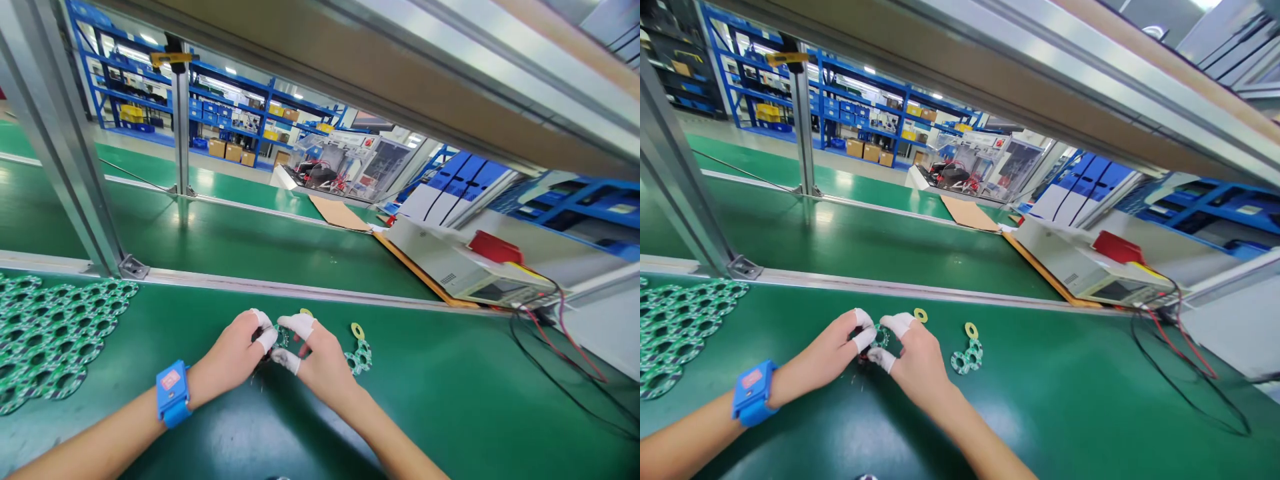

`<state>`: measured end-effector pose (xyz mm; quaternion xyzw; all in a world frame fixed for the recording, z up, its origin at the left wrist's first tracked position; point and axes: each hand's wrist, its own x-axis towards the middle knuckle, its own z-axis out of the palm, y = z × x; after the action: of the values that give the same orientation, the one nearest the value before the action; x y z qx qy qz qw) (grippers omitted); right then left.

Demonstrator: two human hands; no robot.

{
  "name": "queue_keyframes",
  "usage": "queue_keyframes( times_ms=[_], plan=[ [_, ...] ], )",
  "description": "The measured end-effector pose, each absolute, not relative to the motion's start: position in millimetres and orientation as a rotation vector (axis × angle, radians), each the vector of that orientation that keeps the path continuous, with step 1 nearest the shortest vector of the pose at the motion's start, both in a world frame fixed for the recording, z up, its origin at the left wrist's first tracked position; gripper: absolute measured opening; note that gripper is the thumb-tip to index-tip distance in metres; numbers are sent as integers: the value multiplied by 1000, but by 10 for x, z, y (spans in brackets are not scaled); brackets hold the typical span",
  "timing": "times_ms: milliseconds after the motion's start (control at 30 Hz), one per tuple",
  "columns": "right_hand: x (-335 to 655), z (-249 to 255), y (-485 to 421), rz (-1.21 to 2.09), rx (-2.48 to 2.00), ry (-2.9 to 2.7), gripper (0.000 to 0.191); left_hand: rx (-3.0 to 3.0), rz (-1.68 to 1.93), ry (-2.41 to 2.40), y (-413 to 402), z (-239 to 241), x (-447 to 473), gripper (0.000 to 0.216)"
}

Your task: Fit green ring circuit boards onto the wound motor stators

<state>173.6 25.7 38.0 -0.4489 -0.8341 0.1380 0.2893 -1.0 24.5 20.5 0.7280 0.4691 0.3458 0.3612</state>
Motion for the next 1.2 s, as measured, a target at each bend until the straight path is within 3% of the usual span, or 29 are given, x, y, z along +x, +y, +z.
queue_keyframes(
  times_ms=[100, 233, 400, 500, 800, 1200],
  plan=[
    [1741, 363, 228, 97, -1171, -2305, 32, 1810, 864, 1199, 262, 200, 3, 15],
    [1801, 346, 287, 65, -1207, -2399, 32, 1846, 843, 1225, 297, 140, -53, 17],
    [1835, 249, 378, 492, -1325, -2247, 21, 2283, 607, 1419, 309, -1, -170, 43],
    [1765, 174, 351, 702, -1263, -2244, 19, 2370, 471, 1444, 295, -59, -156, 31],
    [1660, 119, 213, 294, -1359, -2502, 27, 2359, 455, 1515, 242, -74, -88, 26],
    [1751, -196, 230, 248, -1076, -2294, 39, 2307, 435, 1515, 250, -94, -80, 26]
  ],
)
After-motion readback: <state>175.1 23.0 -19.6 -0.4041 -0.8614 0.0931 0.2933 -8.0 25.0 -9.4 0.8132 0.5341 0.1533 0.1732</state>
